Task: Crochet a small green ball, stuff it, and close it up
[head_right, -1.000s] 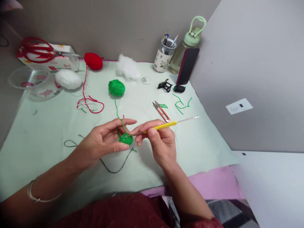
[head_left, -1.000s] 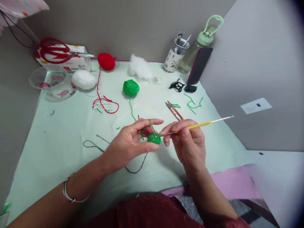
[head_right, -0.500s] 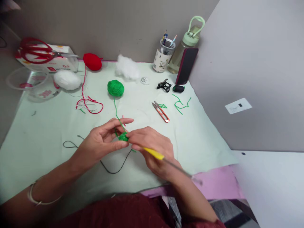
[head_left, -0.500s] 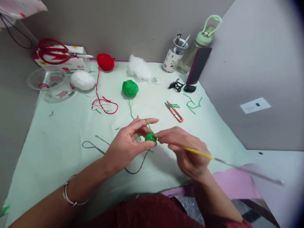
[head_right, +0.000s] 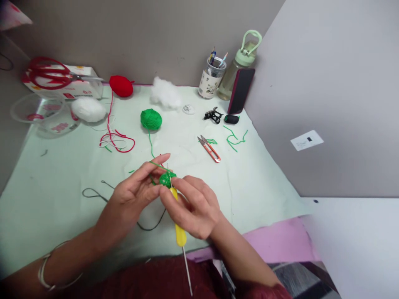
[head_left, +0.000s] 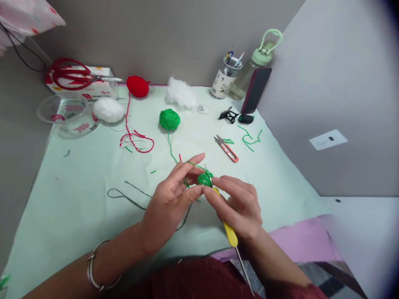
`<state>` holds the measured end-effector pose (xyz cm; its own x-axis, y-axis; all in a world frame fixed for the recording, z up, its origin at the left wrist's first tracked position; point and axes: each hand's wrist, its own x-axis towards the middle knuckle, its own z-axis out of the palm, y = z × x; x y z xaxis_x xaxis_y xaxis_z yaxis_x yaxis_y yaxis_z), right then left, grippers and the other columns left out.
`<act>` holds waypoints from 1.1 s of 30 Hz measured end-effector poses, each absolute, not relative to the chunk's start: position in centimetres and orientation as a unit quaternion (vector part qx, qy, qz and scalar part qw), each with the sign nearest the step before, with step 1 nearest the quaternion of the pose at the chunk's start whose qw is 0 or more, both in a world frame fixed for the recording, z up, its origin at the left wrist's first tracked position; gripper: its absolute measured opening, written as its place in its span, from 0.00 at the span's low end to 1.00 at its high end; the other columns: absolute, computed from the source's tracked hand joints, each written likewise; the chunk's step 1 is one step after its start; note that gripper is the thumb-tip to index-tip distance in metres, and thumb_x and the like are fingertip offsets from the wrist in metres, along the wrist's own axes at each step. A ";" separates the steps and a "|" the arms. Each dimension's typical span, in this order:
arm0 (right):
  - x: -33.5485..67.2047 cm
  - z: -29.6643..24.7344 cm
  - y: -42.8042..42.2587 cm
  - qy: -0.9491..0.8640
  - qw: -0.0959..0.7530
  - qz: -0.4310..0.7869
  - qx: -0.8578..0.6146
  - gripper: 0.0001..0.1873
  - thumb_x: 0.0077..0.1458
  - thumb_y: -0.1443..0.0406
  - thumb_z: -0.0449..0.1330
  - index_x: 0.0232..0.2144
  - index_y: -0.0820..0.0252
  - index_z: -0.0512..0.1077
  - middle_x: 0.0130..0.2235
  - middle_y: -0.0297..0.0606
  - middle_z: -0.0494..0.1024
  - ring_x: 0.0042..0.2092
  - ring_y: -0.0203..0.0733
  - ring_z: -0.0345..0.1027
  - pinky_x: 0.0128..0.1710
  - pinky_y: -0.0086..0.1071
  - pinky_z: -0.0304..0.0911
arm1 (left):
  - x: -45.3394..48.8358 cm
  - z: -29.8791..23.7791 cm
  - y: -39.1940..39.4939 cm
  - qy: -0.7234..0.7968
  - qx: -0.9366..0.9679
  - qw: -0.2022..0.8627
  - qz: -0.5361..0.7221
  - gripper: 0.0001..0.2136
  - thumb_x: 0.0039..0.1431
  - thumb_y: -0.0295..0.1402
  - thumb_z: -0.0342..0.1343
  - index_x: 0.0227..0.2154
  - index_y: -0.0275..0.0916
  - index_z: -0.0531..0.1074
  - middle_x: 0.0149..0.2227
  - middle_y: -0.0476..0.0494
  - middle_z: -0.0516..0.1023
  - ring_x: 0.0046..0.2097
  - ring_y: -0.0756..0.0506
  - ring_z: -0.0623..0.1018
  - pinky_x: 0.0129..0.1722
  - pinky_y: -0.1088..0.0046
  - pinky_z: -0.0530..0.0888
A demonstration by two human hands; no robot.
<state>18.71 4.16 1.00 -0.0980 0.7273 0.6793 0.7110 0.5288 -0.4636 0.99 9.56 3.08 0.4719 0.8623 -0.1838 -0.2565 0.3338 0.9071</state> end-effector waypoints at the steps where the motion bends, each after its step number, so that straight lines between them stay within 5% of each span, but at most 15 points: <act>1: 18.9 1.1 4.1 -0.760 0.451 -0.040 -0.466 0.27 0.57 0.76 0.67 0.53 0.43 0.78 0.49 0.37 0.84 0.46 0.47 0.81 0.44 0.40 0.83 | 0.9 3.1 9.7 0.337 0.400 0.771 0.364 0.20 0.61 0.36 0.68 0.56 0.51 0.78 0.51 0.48 0.75 0.49 0.46 0.74 0.52 0.68 0.71; 3: 19.3 1.5 4.1 -0.789 0.424 -0.114 -0.430 0.26 0.56 0.77 0.67 0.53 0.47 0.79 0.49 0.39 0.84 0.47 0.46 0.81 0.43 0.38 0.83 | 0.9 3.2 10.2 0.308 0.326 0.834 0.322 0.25 0.59 0.35 0.69 0.59 0.50 0.76 0.45 0.48 0.76 0.47 0.47 0.74 0.50 0.70 0.71; 9: 19.3 2.5 4.2 -0.799 0.428 -0.056 -0.418 0.28 0.60 0.77 0.64 0.57 0.46 0.76 0.48 0.38 0.84 0.49 0.47 0.81 0.42 0.39 0.83 | 0.9 2.9 11.1 0.231 0.227 0.909 0.261 0.29 0.53 0.34 0.72 0.59 0.42 0.76 0.41 0.48 0.76 0.43 0.49 0.74 0.48 0.72 0.70; 20: 19.9 0.5 4.1 -0.751 0.508 0.020 -0.422 0.24 0.66 0.70 0.60 0.61 0.44 0.73 0.54 0.39 0.84 0.48 0.44 0.83 0.37 0.33 0.80 | 1.0 2.5 10.9 0.283 0.312 0.838 0.346 0.36 0.50 0.28 0.72 0.64 0.49 0.72 0.43 0.50 0.69 0.43 0.49 0.70 0.43 0.73 0.69; 27: 18.1 0.9 5.4 -0.654 0.598 0.133 -0.444 0.15 0.66 0.71 0.60 0.48 0.50 0.81 0.40 0.39 0.84 0.41 0.43 0.80 0.37 0.37 0.77 | 1.5 2.2 10.2 0.345 0.408 0.747 0.395 0.40 0.50 0.25 0.72 0.66 0.52 0.67 0.41 0.51 0.68 0.47 0.49 0.71 0.56 0.72 0.68; 33: 17.0 0.2 4.3 -0.694 0.536 -0.090 -0.472 0.25 0.59 0.79 0.62 0.53 0.52 0.80 0.43 0.42 0.81 0.45 0.46 0.75 0.39 0.39 0.76 | 2.0 2.5 9.5 0.355 0.312 0.799 0.372 0.35 0.51 0.27 0.73 0.62 0.47 0.71 0.44 0.50 0.71 0.48 0.48 0.73 0.53 0.71 0.70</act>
<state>17.01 4.34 0.17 0.0201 0.5590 0.8289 0.7515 0.5383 -0.3813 1.96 9.53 2.50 0.4709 0.8159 -0.3354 -0.3720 0.5284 0.7631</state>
